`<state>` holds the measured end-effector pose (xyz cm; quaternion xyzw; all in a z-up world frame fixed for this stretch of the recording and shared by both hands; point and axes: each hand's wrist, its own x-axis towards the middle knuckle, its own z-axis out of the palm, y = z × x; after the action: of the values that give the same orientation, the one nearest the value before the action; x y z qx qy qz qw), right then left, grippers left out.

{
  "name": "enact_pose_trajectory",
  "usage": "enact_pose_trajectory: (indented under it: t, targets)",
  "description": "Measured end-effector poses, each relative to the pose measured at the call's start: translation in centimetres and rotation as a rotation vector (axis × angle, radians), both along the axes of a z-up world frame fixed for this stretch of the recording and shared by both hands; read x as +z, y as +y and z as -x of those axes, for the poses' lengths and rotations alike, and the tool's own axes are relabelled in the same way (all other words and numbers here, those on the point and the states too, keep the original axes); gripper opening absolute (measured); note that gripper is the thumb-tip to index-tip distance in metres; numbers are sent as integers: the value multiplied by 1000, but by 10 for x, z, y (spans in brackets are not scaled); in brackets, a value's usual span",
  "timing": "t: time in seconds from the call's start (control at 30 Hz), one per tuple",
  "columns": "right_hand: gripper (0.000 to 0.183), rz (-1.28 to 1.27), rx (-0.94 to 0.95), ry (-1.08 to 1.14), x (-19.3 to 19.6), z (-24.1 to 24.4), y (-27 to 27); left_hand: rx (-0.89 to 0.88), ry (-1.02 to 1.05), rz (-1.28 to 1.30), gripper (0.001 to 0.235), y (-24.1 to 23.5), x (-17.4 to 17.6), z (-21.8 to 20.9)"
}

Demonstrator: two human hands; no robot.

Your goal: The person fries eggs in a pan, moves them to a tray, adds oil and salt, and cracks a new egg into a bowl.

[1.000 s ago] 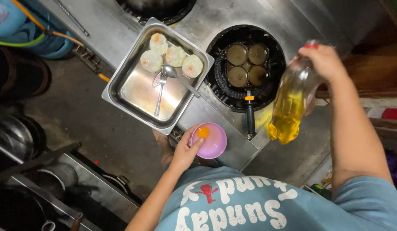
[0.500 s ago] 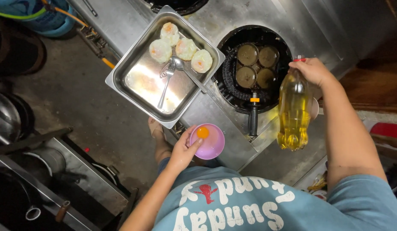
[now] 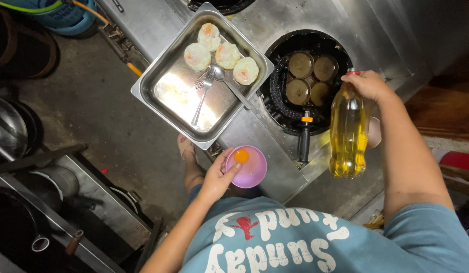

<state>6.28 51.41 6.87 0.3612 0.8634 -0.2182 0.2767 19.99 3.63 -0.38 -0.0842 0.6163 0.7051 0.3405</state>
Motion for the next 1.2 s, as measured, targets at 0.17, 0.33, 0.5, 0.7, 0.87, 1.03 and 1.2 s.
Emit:
enact_pose_trajectory:
  t: [0.17,0.33,0.5,0.7,0.87,1.03,1.2]
  targets:
    - [57,25,-29,4,-4,2,-2,-36,-18,61,69,-3,9,2]
    - [60,21,-27,-5,-12,5,2,-16,-34,24,68,-3,6,0]
    - [60,28,-33,-25,-3,7,-7,-15,-41,27,70,-4,9,0]
    - [59,26,-41,-28,-5,10,-4,-17,-43,18,69,-4,4,-2]
    - [58,28,-36,-34,-4,12,-4,-34,-42,38,70,-5,7,-1]
    - [56,23,-48,1,0,11,-1,-25,-30,25,69,-5,2,-1]
    - [46,-2,-53,93,7,4,8,-54,-17,72,68,-5,9,2]
